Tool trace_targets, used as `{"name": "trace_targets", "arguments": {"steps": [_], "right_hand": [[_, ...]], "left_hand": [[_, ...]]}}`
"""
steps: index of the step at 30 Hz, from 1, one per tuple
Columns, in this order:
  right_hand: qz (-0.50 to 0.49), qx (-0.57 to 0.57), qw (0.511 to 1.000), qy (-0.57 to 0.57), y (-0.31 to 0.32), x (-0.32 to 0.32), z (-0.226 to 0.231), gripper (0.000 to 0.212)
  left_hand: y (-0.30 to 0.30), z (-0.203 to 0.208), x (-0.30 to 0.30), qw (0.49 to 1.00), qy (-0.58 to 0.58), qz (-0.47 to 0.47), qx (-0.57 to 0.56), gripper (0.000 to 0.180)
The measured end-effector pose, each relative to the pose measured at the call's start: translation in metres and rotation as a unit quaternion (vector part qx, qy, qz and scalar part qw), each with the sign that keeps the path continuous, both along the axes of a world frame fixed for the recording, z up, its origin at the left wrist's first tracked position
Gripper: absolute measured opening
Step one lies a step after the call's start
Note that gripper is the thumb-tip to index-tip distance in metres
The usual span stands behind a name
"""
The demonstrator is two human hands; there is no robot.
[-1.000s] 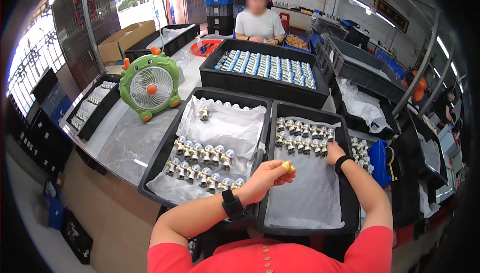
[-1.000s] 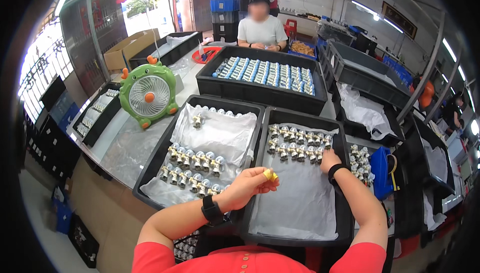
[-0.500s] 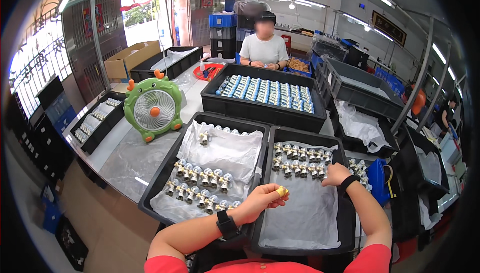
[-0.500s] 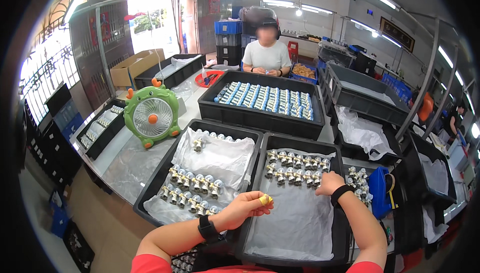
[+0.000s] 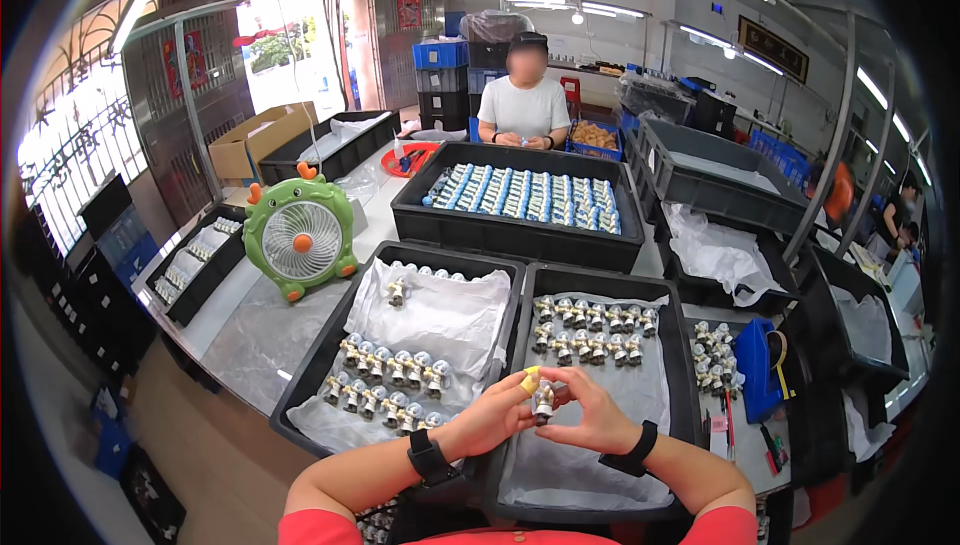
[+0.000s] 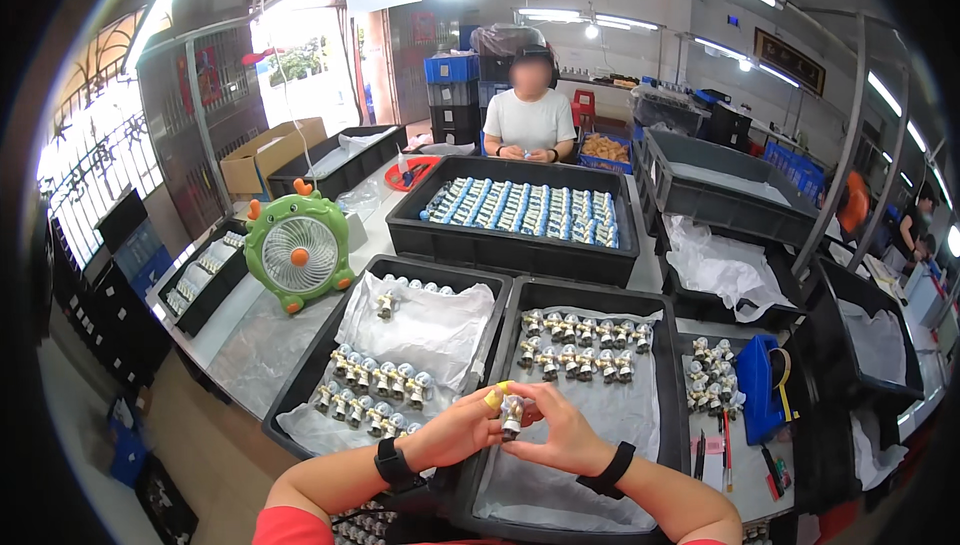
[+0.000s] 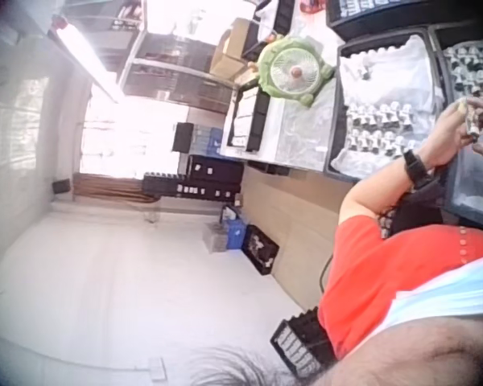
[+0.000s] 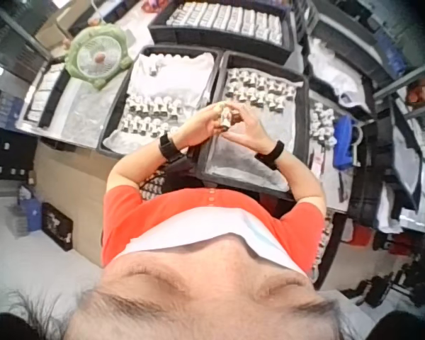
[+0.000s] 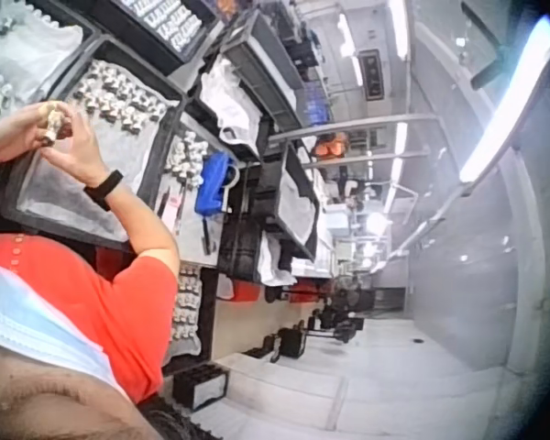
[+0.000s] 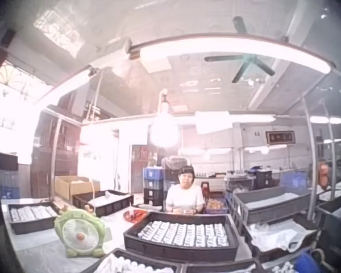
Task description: The person assembles small decorative figures by hand, picking up individual units from a tray, attaching a small yellow cap to the top, and placing the finished item into a separate tray. The process is repeated continuously for multiple units.
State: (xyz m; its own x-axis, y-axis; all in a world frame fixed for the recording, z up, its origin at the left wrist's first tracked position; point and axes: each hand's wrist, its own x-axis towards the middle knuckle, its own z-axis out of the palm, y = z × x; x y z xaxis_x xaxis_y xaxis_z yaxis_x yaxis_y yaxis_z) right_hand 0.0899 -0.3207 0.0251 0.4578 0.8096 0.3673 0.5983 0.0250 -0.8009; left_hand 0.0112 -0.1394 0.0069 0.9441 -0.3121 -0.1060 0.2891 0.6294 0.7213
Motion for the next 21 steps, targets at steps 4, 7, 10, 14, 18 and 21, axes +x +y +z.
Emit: {"name": "trace_targets", "arguments": {"steps": [4, 7, 10, 14, 18, 21], "right_hand": [[0.020, -0.014, 1.000, -0.018, -0.001, 0.002, -0.009, 0.072], [0.024, -0.006, 1.000, -0.012, -0.004, 0.005, -0.009, 0.072], [0.022, 0.002, 1.000, 0.010, -0.003, 0.005, -0.009, 0.073], [-0.026, -0.001, 0.997, -0.076, 0.000, 0.006, -0.003, 0.077], [-0.035, 0.001, 0.998, -0.050, -0.003, 0.001, 0.001, 0.081], [-0.042, 0.003, 0.998, -0.054, -0.002, -0.002, 0.001, 0.084]], "left_hand": [[0.003, -0.005, 0.004, 1.000, 0.021, -0.004, 0.019, 0.044], [0.000, 0.000, 0.005, 0.999, 0.005, -0.023, 0.037, 0.046], [0.001, -0.002, 0.001, 1.000, 0.007, -0.010, 0.016, 0.044], [0.000, 0.000, 0.002, 0.997, 0.010, 0.018, 0.073, 0.054], [-0.003, -0.004, 0.001, 0.995, -0.011, 0.041, 0.095, 0.057], [-0.004, 0.002, 0.003, 0.996, -0.002, 0.039, 0.076, 0.054]]}}
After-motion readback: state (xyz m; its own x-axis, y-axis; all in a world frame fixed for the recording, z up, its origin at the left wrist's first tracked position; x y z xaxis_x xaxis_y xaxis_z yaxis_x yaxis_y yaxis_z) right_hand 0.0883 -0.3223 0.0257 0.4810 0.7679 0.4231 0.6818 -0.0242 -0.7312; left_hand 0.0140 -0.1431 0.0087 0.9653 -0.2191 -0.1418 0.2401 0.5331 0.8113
